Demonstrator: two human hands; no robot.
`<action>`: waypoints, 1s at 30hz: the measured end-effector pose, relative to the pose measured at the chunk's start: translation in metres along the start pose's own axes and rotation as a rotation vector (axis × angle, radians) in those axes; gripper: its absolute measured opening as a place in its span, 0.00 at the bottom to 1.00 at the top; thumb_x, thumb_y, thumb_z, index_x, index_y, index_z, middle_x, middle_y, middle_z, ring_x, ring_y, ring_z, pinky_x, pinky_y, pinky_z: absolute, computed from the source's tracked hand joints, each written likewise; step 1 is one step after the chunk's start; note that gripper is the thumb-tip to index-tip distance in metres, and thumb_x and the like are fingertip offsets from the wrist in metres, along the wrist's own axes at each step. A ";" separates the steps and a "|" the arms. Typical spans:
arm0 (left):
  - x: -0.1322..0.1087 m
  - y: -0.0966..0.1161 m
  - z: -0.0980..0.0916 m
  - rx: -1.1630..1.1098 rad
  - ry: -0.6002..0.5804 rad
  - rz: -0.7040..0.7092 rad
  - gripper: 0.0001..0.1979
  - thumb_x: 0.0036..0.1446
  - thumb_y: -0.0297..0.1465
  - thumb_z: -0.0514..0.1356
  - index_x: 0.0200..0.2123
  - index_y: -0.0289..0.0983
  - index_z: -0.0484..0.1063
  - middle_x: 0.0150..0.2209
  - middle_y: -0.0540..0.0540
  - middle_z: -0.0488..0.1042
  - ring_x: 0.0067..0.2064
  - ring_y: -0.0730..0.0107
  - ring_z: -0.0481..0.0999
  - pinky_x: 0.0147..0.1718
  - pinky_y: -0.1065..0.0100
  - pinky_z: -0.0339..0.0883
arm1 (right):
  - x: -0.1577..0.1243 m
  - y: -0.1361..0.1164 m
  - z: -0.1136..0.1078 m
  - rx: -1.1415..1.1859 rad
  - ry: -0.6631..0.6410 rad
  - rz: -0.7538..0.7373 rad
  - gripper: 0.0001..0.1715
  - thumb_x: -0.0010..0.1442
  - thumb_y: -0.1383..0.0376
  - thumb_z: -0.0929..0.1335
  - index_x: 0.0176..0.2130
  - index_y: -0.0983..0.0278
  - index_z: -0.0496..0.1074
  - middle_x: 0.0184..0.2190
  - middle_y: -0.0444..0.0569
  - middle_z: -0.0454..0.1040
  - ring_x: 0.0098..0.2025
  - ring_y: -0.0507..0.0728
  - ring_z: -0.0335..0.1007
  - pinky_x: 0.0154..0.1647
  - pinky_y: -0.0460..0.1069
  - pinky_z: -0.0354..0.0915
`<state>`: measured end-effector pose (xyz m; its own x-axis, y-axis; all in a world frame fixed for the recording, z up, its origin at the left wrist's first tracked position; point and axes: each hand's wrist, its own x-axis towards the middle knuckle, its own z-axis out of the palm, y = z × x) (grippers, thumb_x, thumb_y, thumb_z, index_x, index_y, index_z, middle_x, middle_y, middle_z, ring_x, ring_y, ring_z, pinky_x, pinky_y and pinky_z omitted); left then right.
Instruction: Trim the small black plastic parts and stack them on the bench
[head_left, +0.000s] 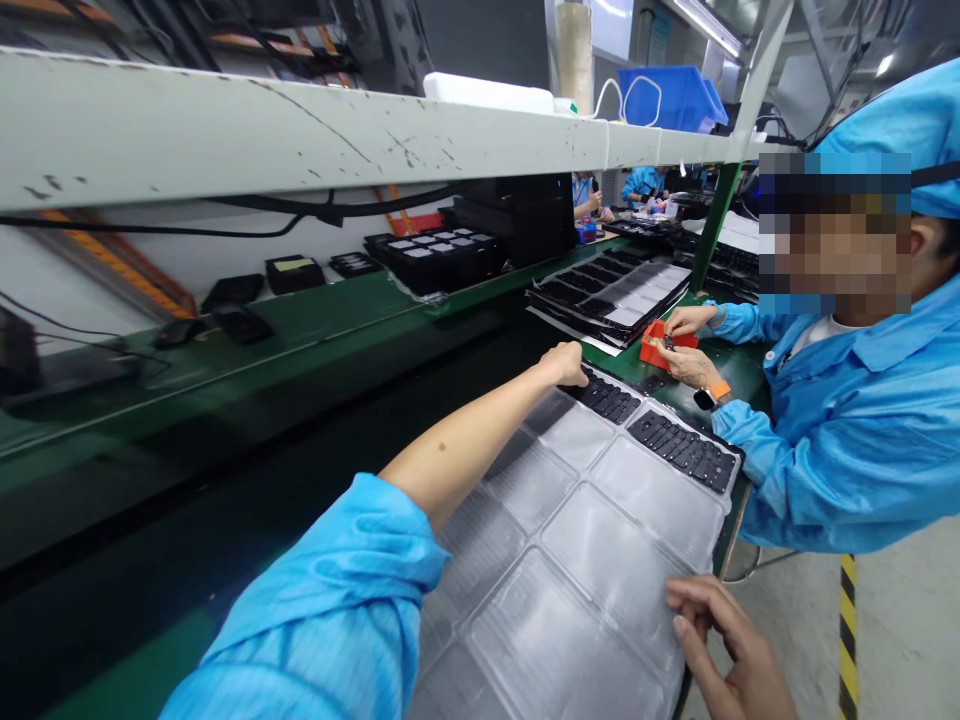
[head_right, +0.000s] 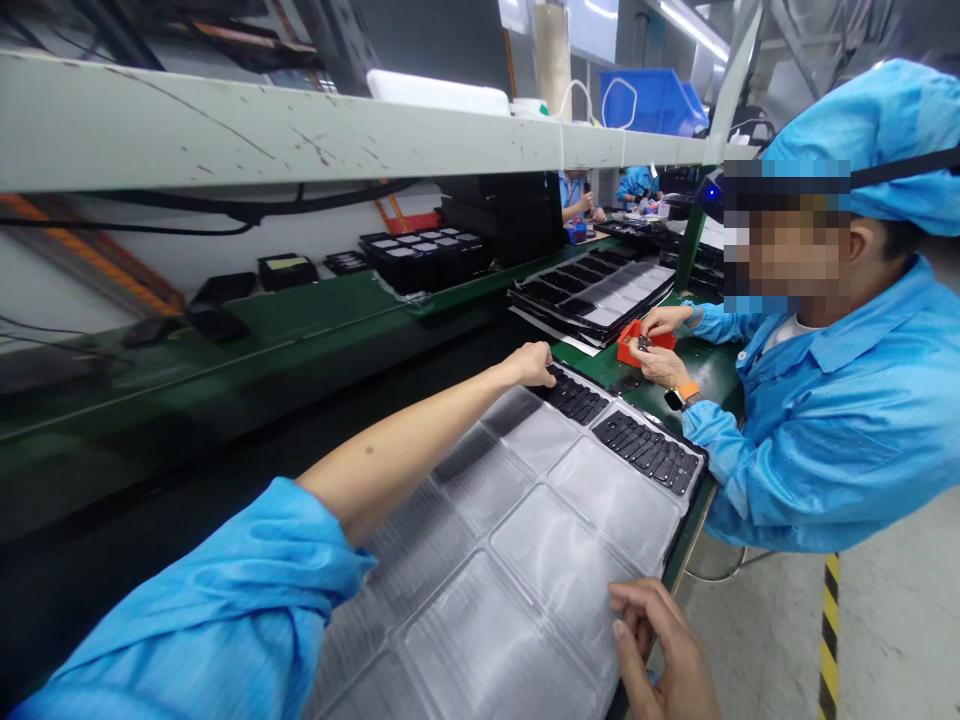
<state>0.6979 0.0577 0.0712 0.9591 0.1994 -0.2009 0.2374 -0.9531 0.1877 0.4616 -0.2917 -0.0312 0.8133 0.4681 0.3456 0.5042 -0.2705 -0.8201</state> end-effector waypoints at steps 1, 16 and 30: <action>0.000 -0.001 -0.001 0.006 0.005 -0.002 0.18 0.69 0.36 0.65 0.59 0.37 0.73 0.58 0.40 0.75 0.54 0.55 0.79 0.51 0.51 0.78 | 0.000 0.000 0.000 0.001 0.003 -0.002 0.12 0.73 0.67 0.67 0.52 0.58 0.77 0.39 0.50 0.80 0.37 0.56 0.82 0.36 0.44 0.77; -0.014 0.003 -0.011 0.075 0.054 -0.058 0.19 0.69 0.36 0.65 0.59 0.38 0.73 0.58 0.40 0.75 0.55 0.55 0.79 0.52 0.51 0.77 | 0.000 0.005 -0.001 -0.025 -0.022 -0.045 0.13 0.71 0.70 0.67 0.52 0.59 0.76 0.38 0.51 0.81 0.36 0.56 0.82 0.36 0.44 0.77; -0.015 0.002 -0.006 0.072 0.029 -0.034 0.18 0.69 0.36 0.65 0.59 0.38 0.73 0.58 0.40 0.75 0.55 0.55 0.79 0.52 0.51 0.77 | 0.000 0.001 -0.002 0.008 -0.019 0.017 0.13 0.74 0.63 0.65 0.51 0.61 0.79 0.38 0.54 0.81 0.37 0.58 0.82 0.36 0.45 0.78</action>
<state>0.6844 0.0542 0.0800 0.9551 0.2370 -0.1780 0.2589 -0.9594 0.1120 0.4623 -0.2933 -0.0313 0.8160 0.4792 0.3234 0.4883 -0.2719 -0.8292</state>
